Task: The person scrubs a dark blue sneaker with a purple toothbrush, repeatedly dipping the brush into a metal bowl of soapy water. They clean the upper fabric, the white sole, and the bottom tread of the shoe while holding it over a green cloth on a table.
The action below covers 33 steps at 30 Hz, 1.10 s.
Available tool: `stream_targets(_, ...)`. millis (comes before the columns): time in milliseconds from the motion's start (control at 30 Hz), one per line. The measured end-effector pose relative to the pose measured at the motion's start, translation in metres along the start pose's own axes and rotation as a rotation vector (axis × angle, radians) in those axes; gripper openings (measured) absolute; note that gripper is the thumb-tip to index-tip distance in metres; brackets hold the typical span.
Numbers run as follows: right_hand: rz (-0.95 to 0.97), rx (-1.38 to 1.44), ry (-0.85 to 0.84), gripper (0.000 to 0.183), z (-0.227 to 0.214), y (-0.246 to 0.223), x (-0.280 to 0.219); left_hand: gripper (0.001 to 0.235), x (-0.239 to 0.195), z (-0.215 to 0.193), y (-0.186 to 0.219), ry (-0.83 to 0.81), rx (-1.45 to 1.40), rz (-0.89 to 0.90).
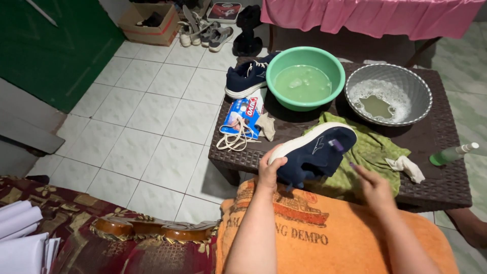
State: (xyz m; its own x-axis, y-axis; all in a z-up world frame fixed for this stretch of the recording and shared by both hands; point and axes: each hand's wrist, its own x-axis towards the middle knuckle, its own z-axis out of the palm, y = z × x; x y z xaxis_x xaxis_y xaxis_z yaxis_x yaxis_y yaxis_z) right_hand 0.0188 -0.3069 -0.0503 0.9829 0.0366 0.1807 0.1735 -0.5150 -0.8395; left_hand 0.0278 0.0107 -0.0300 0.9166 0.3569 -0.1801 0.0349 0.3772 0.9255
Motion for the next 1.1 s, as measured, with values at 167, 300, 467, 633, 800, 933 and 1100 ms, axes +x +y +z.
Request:
stream_targets(167, -0.028, 0.124, -0.074, 0.037, 0.011, -0.042, -0.021, 0.068, 0.0, -0.004, 0.0, -0.011, 0.01, -0.007)
stream_targets(300, 0.017, 0.066, -0.041, 0.035, 0.0, -0.008, -0.005, 0.067, 0.004, -0.01, -0.005, 0.025, -0.068, -0.068)
stream_targets(467, -0.055, 0.106, -0.111, 0.034, 0.001, -0.035, -0.01, 0.066, 0.015, -0.016, -0.014, 0.015, -0.092, -0.093)
stream_targets(633, -0.025, -0.02, 0.063, 0.039, 0.005, 0.017, 0.007, 0.067, 0.011, -0.012, -0.005, 0.037, -0.078, -0.081)
stream_targets(800, -0.115, -0.042, 0.019, 0.049, 0.034, -0.057, 0.011, 0.067, 0.017, -0.014, -0.011, 0.027, -0.085, -0.082)
stream_targets(933, 0.015, -0.107, 0.175, 0.04, 0.033, 0.018, 0.027, 0.066, 0.017, -0.016, -0.015, 0.047, -0.112, -0.098)
stream_targets(1100, -0.002, -0.059, 0.141, 0.039, 0.048, -0.03, 0.017, 0.063, 0.031, -0.022, -0.037, 0.024, -0.085, -0.124)
